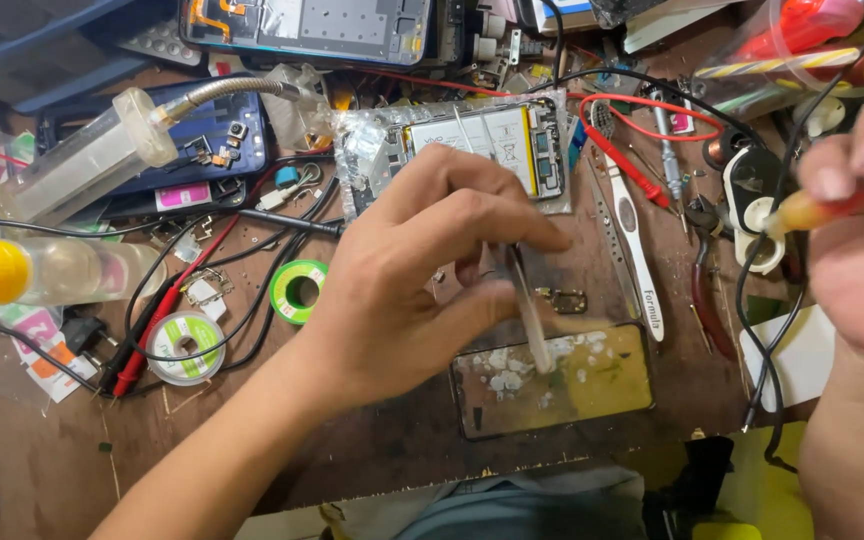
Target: Soldering and repairing small components on a mobile phone circuit board using a soldering iron and tweezers.
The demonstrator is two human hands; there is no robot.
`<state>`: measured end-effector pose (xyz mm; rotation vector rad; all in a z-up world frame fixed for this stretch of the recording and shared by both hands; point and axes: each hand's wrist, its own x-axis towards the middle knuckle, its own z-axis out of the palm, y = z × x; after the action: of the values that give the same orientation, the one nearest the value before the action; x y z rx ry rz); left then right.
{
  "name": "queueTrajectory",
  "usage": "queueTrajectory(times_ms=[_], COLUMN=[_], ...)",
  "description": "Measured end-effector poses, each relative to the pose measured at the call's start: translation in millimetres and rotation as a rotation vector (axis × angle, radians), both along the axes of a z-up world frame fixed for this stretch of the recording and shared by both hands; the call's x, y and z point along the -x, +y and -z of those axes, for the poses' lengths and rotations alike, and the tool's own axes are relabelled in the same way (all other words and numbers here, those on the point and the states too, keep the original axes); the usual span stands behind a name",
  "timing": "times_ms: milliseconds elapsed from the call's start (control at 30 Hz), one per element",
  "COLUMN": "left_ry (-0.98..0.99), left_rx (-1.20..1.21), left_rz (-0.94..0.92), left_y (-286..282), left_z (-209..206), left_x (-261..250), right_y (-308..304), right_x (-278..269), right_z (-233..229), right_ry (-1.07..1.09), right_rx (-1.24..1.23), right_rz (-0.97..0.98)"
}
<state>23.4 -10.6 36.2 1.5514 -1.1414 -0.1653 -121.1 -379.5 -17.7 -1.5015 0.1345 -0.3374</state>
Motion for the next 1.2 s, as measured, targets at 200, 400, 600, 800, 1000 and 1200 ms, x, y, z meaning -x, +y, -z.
queueTrajectory(times_ms=[200,400,600,800,1000,1200], left_ry=[0.301,0.631,0.870,1.078,0.929,0.922], left_rx=[0.247,0.277,0.324,0.450,0.345,0.393], left_rz=[-0.225,-0.205,-0.142,-0.125,-0.155,-0.237], left_y=[-1,-3,-8,-17,-16,-24], left_z=[10,32,37,44,31,39], left_x=[17,27,33,40,47,53], right_y=[121,120,115,98,112,125], right_x=[-58,-66,-65,-57,-61,-74], right_z=[-56,-41,-37,-24,-32,-41], right_ry=[-0.059,-0.052,-0.008,-0.073,-0.030,0.044], right_rx=[-0.164,-0.402,-0.328,-0.401,-0.307,-0.214], right_rz=[-0.090,-0.057,-0.059,-0.083,-0.029,0.005])
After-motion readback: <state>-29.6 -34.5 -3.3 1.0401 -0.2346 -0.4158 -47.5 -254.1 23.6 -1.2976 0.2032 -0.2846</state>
